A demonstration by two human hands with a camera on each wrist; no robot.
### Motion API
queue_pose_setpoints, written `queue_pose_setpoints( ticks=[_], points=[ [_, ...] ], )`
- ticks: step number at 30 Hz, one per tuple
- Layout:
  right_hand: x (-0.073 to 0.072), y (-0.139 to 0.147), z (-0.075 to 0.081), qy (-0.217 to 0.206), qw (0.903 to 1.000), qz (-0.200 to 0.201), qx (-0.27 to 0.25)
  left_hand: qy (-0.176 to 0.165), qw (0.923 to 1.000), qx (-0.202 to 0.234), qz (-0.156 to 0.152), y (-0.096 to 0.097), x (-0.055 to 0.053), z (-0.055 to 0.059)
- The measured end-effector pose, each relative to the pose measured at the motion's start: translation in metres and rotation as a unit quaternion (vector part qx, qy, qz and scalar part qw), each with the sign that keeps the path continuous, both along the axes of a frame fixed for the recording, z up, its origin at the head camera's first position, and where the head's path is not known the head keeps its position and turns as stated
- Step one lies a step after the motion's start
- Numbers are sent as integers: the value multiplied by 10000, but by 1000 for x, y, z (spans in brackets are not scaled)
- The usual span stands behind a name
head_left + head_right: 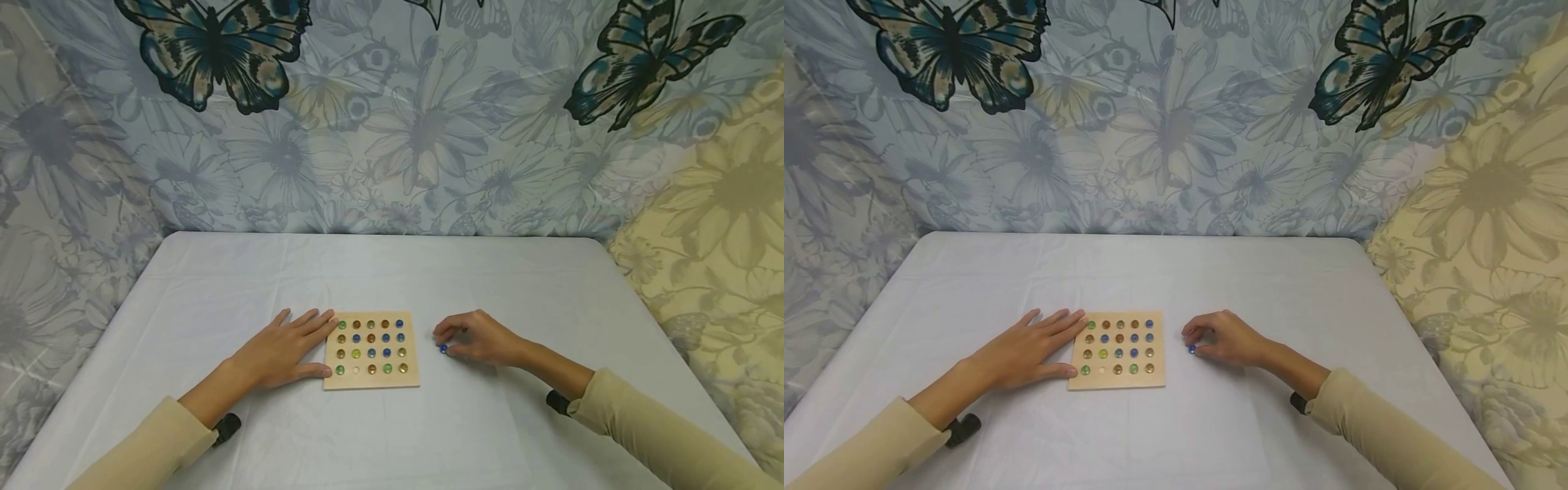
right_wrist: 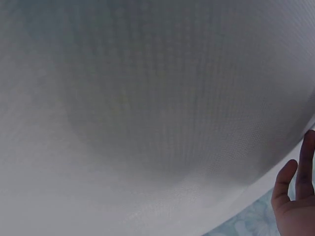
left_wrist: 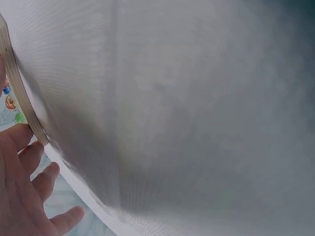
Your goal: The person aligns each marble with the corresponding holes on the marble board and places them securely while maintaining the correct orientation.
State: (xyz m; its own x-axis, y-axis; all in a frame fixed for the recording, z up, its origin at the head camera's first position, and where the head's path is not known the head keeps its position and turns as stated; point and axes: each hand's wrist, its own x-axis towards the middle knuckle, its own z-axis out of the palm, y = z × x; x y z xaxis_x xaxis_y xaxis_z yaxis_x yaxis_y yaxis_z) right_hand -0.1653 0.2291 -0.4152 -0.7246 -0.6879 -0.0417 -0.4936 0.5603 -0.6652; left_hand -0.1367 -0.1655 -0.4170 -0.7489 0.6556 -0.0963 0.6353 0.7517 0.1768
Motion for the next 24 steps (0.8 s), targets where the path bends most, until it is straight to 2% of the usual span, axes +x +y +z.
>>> queue_pose_setpoints(
  ticks=[12,24],
  points=[
    [0,-2,0,-38,10000,-15,-39,5,10000,-32,4,1,0,0],
    [-2,-14,10,295,9995,-34,-62,30,10000,-29,-24,0,1,1]
  ],
)
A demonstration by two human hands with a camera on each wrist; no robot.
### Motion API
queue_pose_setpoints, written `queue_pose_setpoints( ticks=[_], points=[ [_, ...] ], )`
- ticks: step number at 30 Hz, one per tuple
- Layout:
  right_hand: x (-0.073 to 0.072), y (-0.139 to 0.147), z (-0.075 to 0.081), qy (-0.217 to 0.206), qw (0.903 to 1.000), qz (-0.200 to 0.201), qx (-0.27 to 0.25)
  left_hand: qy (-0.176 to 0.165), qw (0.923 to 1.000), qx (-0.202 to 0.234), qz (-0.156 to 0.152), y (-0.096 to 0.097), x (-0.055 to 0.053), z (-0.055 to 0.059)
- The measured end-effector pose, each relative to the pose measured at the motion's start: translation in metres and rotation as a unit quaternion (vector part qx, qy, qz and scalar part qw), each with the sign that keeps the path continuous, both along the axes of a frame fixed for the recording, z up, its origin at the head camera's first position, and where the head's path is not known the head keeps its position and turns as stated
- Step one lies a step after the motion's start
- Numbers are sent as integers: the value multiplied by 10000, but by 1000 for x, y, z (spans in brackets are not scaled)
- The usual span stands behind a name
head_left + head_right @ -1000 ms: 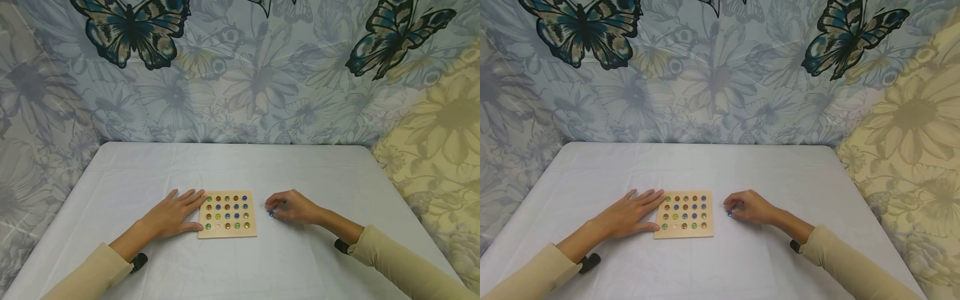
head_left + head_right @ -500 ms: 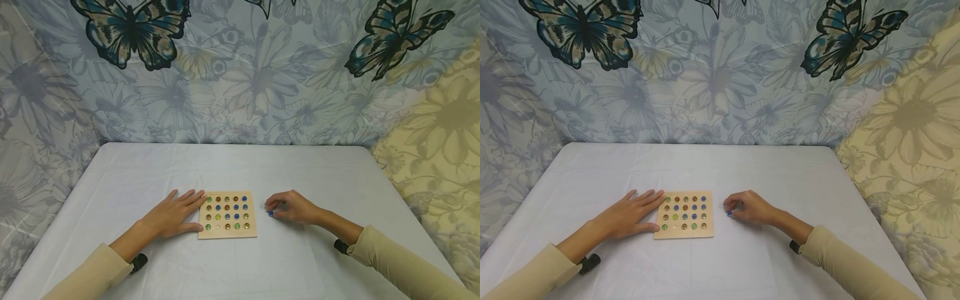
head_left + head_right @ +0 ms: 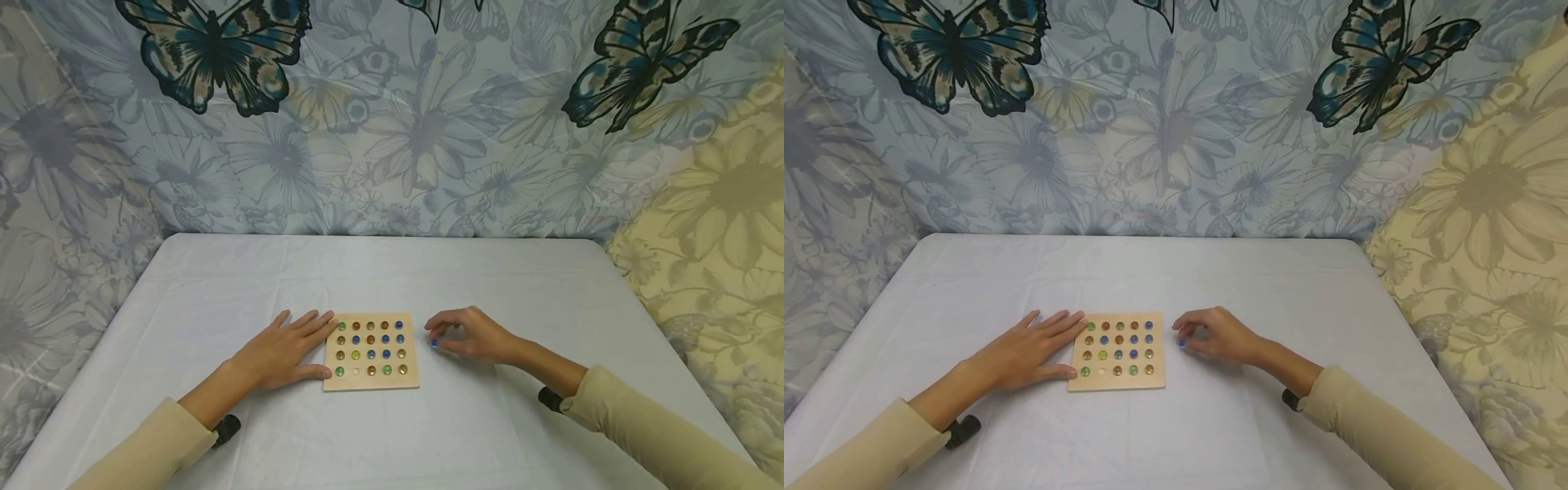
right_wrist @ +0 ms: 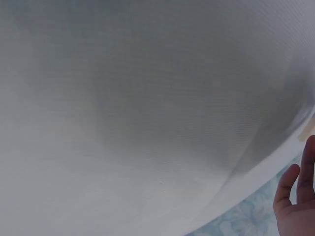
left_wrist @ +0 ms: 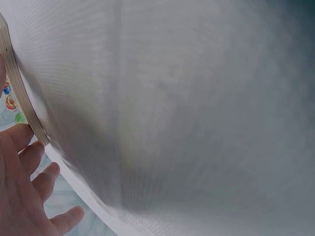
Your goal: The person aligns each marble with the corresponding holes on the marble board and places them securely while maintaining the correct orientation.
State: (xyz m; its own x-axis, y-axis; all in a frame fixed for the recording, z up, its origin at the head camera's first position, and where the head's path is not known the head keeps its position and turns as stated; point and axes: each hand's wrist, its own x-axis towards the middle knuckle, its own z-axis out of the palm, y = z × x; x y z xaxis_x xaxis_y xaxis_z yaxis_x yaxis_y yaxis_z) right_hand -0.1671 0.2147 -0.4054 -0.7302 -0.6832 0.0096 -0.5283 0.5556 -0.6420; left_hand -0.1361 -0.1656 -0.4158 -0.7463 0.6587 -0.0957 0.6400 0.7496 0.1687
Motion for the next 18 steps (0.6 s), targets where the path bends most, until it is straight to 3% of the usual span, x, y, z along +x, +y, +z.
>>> queue_pose_setpoints(
  ticks=[10,18],
  points=[
    [-2,-14,2,149,9997,110,-150,50,10000,-17,-13,1,-1,-2],
    [-3,-34,2,135,9984,445,-318,111,9999,-16,-16,1,-2,-4]
  ],
)
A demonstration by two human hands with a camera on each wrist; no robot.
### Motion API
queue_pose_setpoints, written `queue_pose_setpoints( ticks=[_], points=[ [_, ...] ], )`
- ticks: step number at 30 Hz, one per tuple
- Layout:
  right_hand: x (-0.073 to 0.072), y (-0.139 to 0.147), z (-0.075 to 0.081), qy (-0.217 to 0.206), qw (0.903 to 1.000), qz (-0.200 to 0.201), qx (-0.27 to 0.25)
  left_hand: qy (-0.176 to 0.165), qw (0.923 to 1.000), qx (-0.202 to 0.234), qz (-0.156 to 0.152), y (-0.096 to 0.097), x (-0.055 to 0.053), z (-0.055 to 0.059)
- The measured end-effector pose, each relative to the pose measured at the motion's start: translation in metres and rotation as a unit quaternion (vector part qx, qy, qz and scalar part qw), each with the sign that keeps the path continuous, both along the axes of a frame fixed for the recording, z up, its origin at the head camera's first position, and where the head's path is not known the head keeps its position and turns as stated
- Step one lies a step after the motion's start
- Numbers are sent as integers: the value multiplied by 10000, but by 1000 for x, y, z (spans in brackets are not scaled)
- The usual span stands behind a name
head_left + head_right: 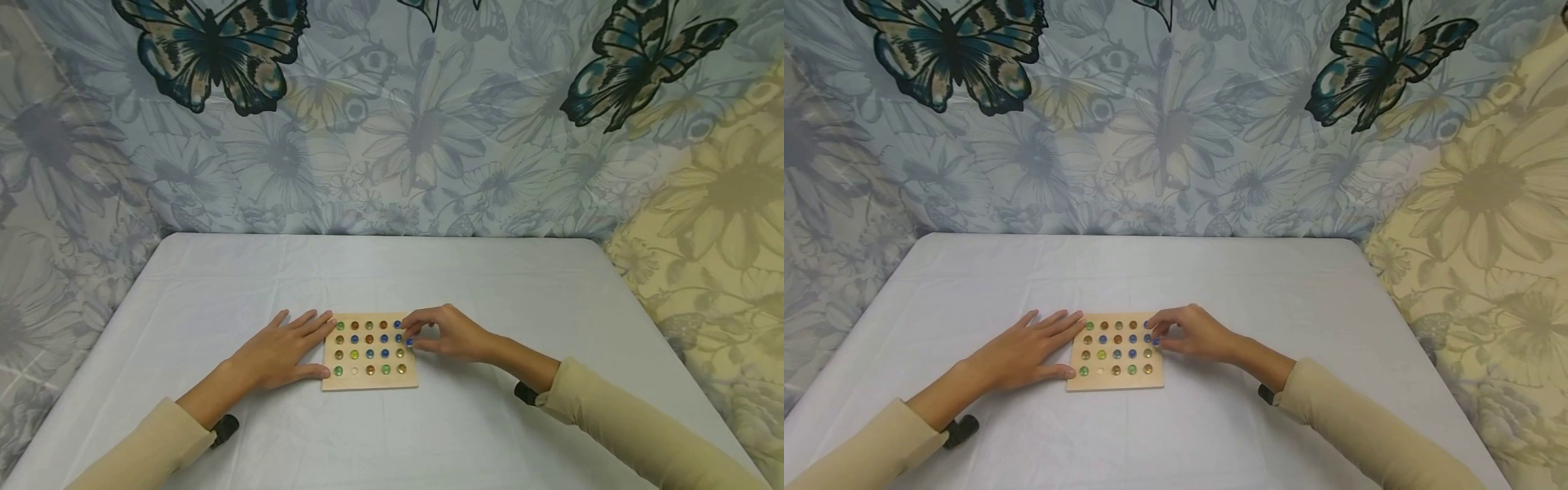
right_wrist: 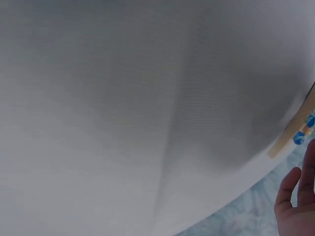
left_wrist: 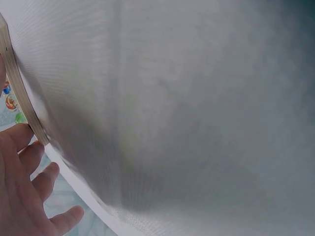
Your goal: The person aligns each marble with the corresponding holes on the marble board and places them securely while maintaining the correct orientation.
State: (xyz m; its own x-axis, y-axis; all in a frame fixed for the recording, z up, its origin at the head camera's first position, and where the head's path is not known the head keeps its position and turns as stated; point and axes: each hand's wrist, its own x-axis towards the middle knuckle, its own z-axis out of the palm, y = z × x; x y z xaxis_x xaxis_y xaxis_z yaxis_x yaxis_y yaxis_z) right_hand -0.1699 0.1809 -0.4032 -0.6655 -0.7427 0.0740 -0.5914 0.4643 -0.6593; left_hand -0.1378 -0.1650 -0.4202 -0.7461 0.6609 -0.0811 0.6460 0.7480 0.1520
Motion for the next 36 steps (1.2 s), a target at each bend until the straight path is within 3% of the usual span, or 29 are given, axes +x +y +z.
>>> queue_pose_setpoints(
  ticks=[13,23,30,36],
  points=[
    [7,-34,-1,-515,9975,358,-323,26,10000,-16,-24,-1,-1,-2],
    [8,-64,-2,-209,9977,626,-135,-29,10000,2,-21,-1,-1,-1],
    [9,-78,-2,-551,9957,731,-129,-33,10000,37,-30,-1,-1,1],
    [11,-84,-2,-357,9962,780,145,-50,10000,27,-37,-1,0,3]
  ],
)
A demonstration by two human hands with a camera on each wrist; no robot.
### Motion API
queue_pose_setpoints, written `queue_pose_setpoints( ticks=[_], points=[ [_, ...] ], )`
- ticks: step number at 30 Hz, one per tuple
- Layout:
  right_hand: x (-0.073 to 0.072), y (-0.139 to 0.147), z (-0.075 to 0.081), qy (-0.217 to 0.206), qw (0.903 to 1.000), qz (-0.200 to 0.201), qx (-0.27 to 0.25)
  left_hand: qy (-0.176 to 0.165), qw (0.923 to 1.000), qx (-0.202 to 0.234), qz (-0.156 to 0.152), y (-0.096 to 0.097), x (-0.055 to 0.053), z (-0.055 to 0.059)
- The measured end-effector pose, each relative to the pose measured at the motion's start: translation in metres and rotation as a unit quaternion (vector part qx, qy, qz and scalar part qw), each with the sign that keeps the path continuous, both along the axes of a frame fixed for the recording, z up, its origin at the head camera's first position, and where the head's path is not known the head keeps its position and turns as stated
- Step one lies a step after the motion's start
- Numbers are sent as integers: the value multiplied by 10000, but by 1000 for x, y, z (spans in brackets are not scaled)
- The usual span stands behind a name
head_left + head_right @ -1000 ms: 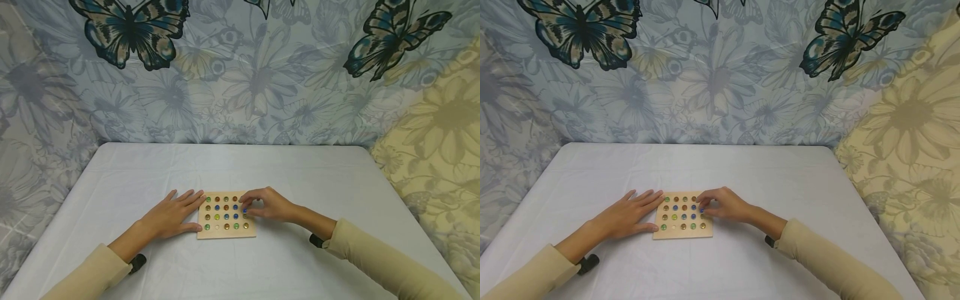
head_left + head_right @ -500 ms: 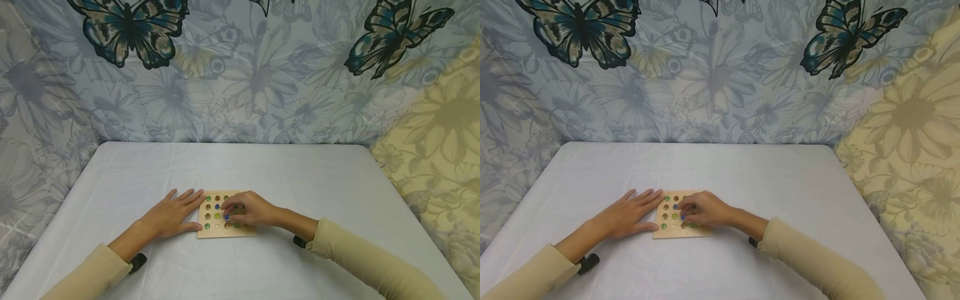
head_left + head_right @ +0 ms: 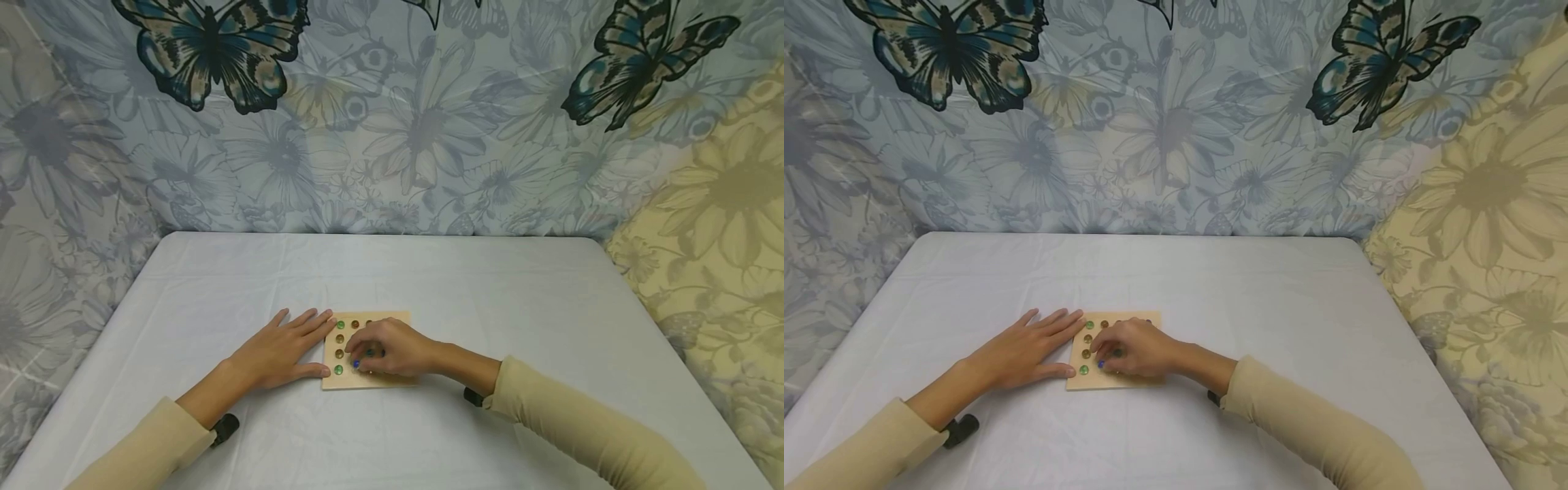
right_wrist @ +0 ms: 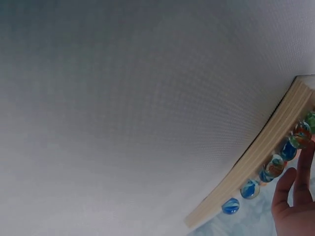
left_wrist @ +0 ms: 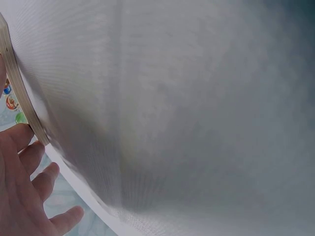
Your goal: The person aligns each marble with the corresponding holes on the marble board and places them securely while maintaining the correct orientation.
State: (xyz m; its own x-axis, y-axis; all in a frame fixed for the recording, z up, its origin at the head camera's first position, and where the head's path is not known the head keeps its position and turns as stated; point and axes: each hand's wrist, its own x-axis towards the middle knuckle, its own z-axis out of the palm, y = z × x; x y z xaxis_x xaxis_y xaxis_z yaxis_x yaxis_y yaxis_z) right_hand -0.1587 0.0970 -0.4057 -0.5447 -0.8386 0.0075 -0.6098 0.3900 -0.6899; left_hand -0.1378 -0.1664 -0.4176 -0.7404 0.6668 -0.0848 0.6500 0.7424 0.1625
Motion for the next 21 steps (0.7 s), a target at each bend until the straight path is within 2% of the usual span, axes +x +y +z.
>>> queue_pose_setpoints(
  ticks=[14,21],
  points=[
    [2,-3,-6,310,9993,97,172,105,9999,85,-69,1,0,-1],
    [1,6,5,377,9993,-31,58,53,10000,60,-41,2,0,1]
  ],
)
